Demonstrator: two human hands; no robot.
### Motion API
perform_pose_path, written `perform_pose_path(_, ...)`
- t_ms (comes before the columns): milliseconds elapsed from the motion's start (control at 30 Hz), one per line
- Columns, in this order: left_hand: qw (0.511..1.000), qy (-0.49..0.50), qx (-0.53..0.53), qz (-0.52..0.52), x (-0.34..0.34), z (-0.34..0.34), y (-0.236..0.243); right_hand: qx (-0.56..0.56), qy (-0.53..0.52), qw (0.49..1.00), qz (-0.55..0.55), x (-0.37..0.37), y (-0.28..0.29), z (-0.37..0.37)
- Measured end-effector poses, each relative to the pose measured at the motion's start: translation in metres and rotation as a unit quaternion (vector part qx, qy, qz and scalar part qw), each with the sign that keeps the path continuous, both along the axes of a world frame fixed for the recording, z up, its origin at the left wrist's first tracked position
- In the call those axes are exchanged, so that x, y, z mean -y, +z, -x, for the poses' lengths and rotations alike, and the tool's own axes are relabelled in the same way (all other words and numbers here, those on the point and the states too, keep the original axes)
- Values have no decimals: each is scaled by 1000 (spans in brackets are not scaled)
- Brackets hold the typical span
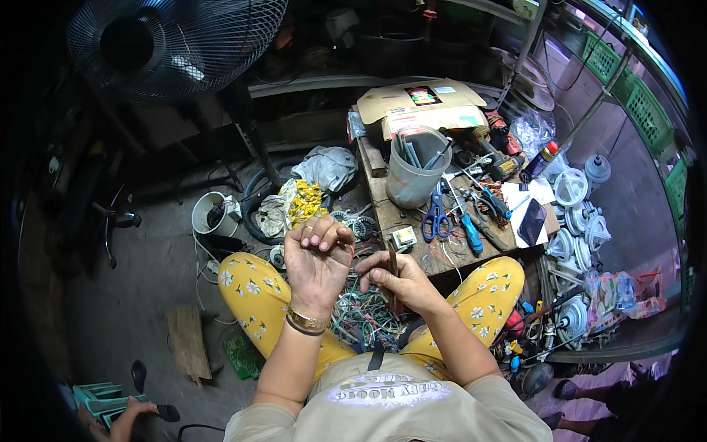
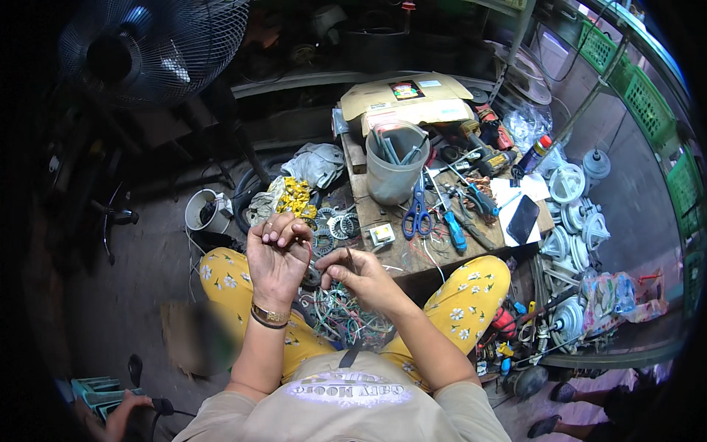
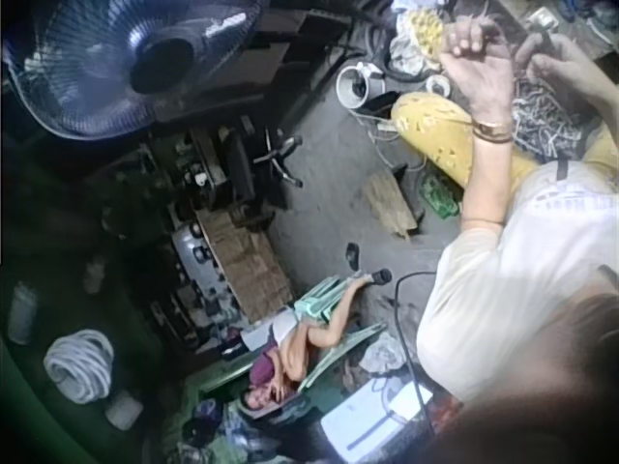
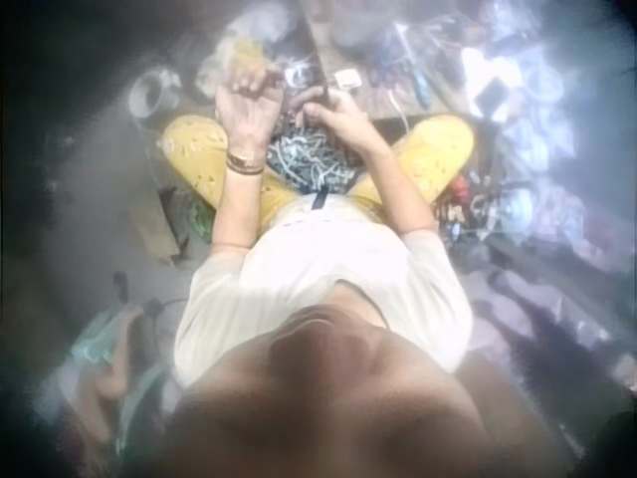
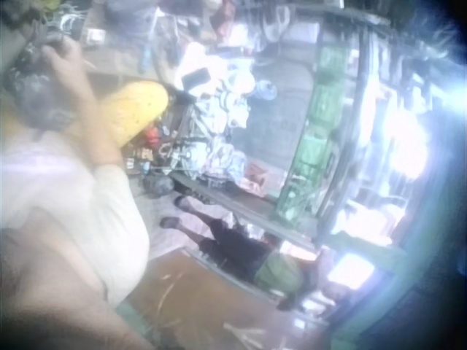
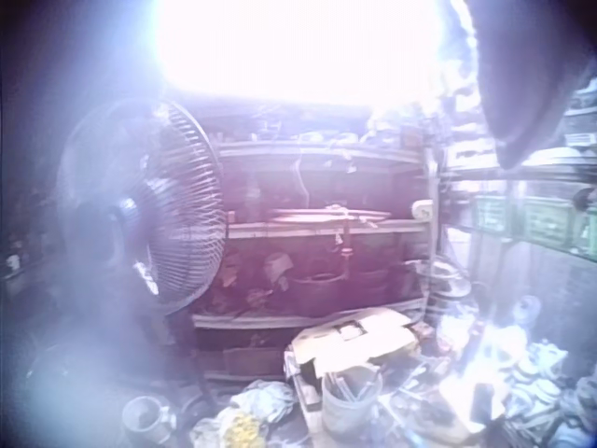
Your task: The person joins wires using electrical tape and handles a small electronic component with pliers.
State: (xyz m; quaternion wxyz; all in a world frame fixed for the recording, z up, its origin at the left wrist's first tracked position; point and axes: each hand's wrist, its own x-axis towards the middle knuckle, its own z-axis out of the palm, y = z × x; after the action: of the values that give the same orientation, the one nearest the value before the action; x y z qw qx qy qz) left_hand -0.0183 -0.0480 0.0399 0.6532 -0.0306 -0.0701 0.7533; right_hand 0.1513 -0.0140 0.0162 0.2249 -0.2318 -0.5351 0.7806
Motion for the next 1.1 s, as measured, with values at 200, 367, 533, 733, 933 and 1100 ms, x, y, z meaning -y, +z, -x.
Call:
perform_pose_path(200,999,-17,-1,40,-3,-5,-7,-3,-138,987,-78,9,-14,20)
perform_pose_path(367,937,35,-338,76,-15,-1,-30,-18,-150,988,37,5,-19,14)
perform_pose_path(533,914,-222,-333,-60,1,15,-48,-58,-206,970,117,-3,-17,10)
perform_pose_path(733,958,-79,-268,61,11,23,-72,-94,-185,960,190,-5,-27,3)
perform_pose_path(933,767,-117,-621,112,41,-14,-77,-100,-244,944,200,-12,-32,9)
perform_pose_path(1100,763,-34,-608,215,64,-28,-73,-128,-273,931,203,-26,-32,14)
